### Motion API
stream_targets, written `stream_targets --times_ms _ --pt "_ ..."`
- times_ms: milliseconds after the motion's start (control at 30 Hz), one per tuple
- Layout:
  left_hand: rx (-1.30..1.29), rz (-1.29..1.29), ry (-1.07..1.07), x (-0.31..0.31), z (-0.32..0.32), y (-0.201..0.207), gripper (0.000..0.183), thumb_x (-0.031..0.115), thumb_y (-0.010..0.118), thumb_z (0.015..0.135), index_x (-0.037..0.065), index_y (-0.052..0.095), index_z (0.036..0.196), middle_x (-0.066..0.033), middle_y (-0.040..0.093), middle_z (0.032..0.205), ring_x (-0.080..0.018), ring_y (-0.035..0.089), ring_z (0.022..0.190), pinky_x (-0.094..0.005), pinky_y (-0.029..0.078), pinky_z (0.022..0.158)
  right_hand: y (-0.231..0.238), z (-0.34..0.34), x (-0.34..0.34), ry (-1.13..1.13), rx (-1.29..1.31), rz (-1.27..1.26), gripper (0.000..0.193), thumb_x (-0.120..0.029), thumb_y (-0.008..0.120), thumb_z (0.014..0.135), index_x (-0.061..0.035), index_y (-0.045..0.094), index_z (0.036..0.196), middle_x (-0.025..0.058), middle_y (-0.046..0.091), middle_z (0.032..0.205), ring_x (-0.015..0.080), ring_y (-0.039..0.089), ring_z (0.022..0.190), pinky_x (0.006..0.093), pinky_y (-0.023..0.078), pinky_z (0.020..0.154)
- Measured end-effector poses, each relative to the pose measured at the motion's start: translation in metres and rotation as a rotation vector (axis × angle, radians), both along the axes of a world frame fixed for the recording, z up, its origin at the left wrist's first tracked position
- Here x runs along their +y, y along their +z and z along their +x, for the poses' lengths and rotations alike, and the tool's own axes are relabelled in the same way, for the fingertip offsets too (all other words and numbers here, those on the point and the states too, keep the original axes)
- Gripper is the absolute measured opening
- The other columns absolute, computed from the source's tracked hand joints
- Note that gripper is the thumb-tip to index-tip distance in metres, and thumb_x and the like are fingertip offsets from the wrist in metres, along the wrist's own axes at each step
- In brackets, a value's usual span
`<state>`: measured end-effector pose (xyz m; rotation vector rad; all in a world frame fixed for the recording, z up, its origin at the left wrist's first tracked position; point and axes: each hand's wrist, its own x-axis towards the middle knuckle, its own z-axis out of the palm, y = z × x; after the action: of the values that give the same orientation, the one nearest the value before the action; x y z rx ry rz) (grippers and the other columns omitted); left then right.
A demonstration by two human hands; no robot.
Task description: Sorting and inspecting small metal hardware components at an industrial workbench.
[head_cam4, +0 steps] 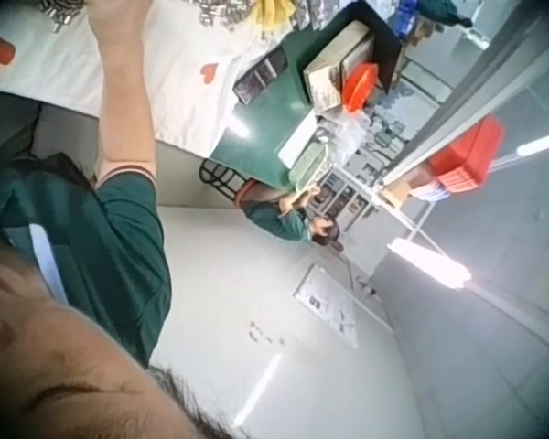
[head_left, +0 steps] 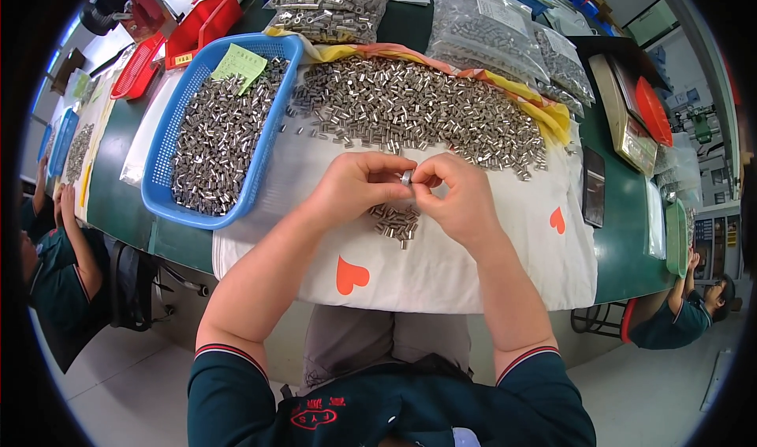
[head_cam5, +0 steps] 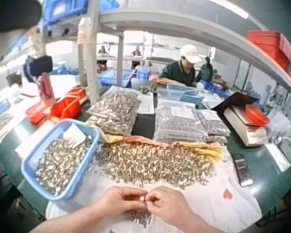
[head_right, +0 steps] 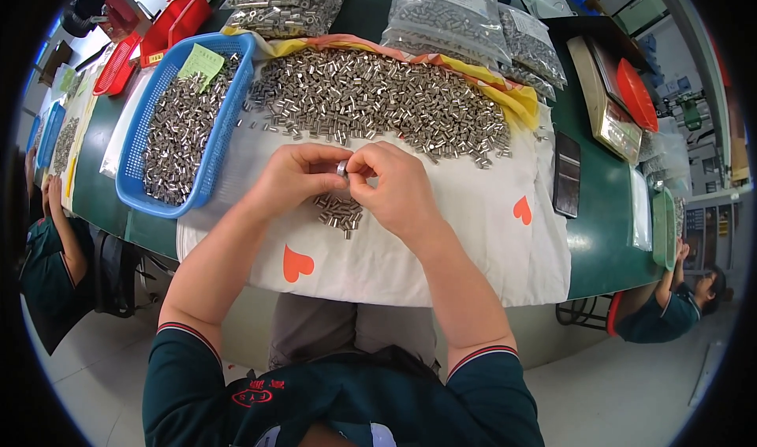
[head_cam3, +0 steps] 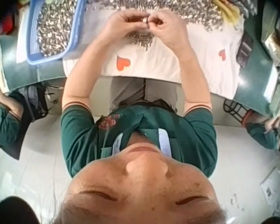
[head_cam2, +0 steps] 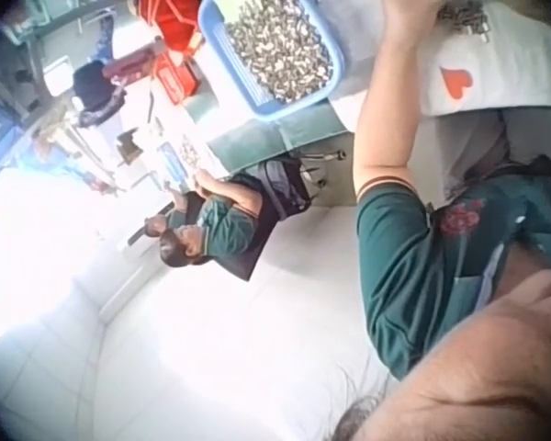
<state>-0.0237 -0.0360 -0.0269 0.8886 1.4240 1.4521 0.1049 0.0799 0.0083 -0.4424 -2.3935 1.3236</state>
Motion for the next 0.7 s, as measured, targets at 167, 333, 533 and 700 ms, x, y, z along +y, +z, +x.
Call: stream_targets --times_ms 167,333,533,700 --pt "-0.059 -0.015 0.009 0.0 0.001 0.004 0.033 0.002 0.065 0.075 -0.002 0.057 0.106 -0.0029 0.061 0.081 -0.0069 0.057 0.072 -0.0199 0.048 0.065 -0.002 0.001 0.003 0.014 0.049 0.037 0.008 0.0 0.061 0.069 -0.0022 0.058 0.076 0.0033 0.059 0.073 0.0113 0.054 0.066 0.0244 0.043 0.059" --pt "-0.118 -0.009 -0.039 0.001 0.003 -0.002 0.034 0.002 0.065 0.075 -0.002 0.057 0.107 -0.0036 0.062 0.082 -0.0072 0.058 0.074 -0.02 0.048 0.065 -0.008 0.005 0.014 0.041 -0.04 -0.101 0.009 -0.005 0.063 0.071 -0.0012 0.059 0.078 0.0031 0.059 0.072 0.0103 0.054 0.064 0.0239 0.043 0.058" --pt "-0.003 -0.041 -0.06 0.0 0.007 -0.003 0.034 0.007 0.069 0.072 0.003 0.06 0.105 -0.0022 0.063 0.085 -0.0057 0.055 0.075 -0.0213 0.047 0.067 -0.002 0.007 0.028 -0.099 -0.082 -0.039 0.011 -0.008 0.063 0.072 -0.0028 0.061 0.081 0.0049 0.059 0.072 0.0128 0.055 0.063 0.0248 0.044 0.058" --pt "0.198 -0.072 -0.232 -0.003 0.01 0.007 0.034 0.009 0.071 0.071 0.005 0.062 0.103 -0.0019 0.063 0.084 -0.0063 0.055 0.074 -0.0226 0.047 0.068 -0.016 -0.02 0.038 -0.127 -0.171 0.407 0.011 -0.01 0.057 0.074 -0.0051 0.061 0.083 0.0108 0.059 0.08 0.0272 0.056 0.078 0.0372 0.044 0.07"
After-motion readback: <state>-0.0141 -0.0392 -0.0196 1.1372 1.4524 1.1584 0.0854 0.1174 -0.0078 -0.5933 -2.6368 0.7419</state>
